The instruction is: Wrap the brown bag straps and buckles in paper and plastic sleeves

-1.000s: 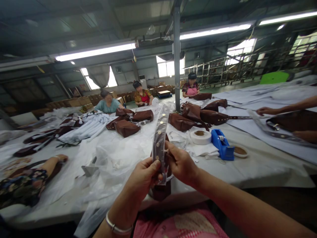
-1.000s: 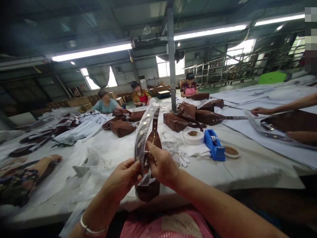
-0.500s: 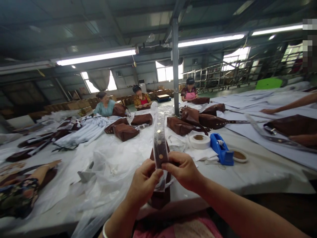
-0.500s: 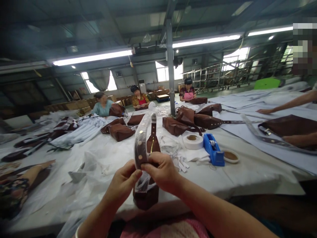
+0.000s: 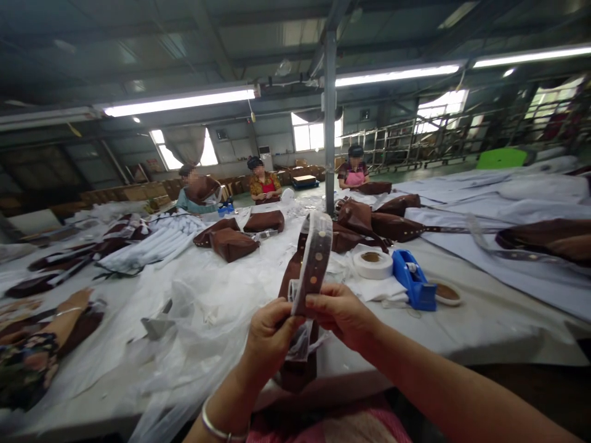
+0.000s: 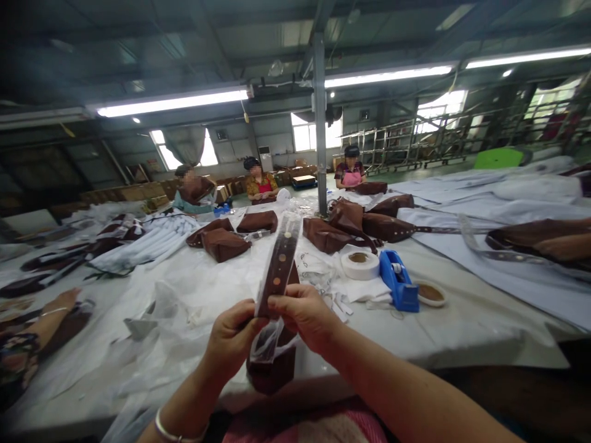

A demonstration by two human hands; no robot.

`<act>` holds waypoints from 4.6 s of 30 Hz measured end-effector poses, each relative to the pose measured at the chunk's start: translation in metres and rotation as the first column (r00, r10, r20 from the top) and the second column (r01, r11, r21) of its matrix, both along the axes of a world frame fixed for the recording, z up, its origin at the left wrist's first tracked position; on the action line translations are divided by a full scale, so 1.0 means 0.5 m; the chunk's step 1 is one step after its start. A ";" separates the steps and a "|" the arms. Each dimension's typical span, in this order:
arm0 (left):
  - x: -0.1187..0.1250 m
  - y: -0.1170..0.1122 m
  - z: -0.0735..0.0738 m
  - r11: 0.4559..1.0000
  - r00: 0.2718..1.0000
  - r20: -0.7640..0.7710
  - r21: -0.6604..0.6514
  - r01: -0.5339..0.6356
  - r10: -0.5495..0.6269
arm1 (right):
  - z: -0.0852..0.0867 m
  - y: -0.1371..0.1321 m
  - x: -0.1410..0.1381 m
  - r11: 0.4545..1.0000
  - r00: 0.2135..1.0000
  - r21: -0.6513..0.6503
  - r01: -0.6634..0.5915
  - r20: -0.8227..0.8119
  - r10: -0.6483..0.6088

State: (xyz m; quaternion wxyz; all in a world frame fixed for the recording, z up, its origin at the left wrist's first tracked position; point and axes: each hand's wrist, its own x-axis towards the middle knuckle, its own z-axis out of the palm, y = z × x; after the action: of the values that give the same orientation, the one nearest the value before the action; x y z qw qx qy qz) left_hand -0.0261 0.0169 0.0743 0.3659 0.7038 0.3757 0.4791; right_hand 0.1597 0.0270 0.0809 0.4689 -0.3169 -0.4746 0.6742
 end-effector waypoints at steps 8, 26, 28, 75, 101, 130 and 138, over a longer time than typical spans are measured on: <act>-0.005 0.066 0.023 0.794 0.893 0.436 -0.502 0.344 -0.111 | -0.024 0.019 0.006 0.336 0.733 0.928 -0.160 0.340 -0.589; -0.015 0.157 0.013 0.804 0.882 0.431 -0.447 0.392 -0.191 | -0.035 0.097 0.005 0.429 0.730 0.897 -0.109 0.365 -0.578; -0.009 0.171 0.018 0.807 0.885 0.437 -0.459 0.371 -0.159 | -0.039 0.113 0.015 0.369 0.693 0.909 -0.196 0.394 -0.604; -0.016 0.034 -0.032 0.954 0.975 -0.043 -0.204 -0.222 0.217 | -0.083 0.115 -0.037 0.983 0.991 -0.138 0.117 0.080 -0.107; 0.053 0.008 -0.066 0.701 0.979 0.174 -0.712 0.053 0.103 | -0.117 0.048 -0.014 0.995 0.990 -0.065 0.075 0.127 -0.067; -0.047 0.028 -0.080 0.625 0.946 0.182 -0.780 -0.026 0.268 | -0.289 0.115 0.187 0.966 0.226 0.247 0.078 0.939 -0.258; -0.056 0.042 -0.078 0.628 0.909 0.296 -0.777 0.049 0.295 | -0.167 0.048 0.167 0.969 0.710 0.147 0.197 0.660 -0.245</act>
State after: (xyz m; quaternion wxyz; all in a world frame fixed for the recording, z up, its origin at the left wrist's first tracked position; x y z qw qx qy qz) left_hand -0.0540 0.0379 0.0354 0.6638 0.3400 0.5095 0.4291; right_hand 0.2432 0.0508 -0.0026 0.3528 -0.5779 -0.5921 0.4371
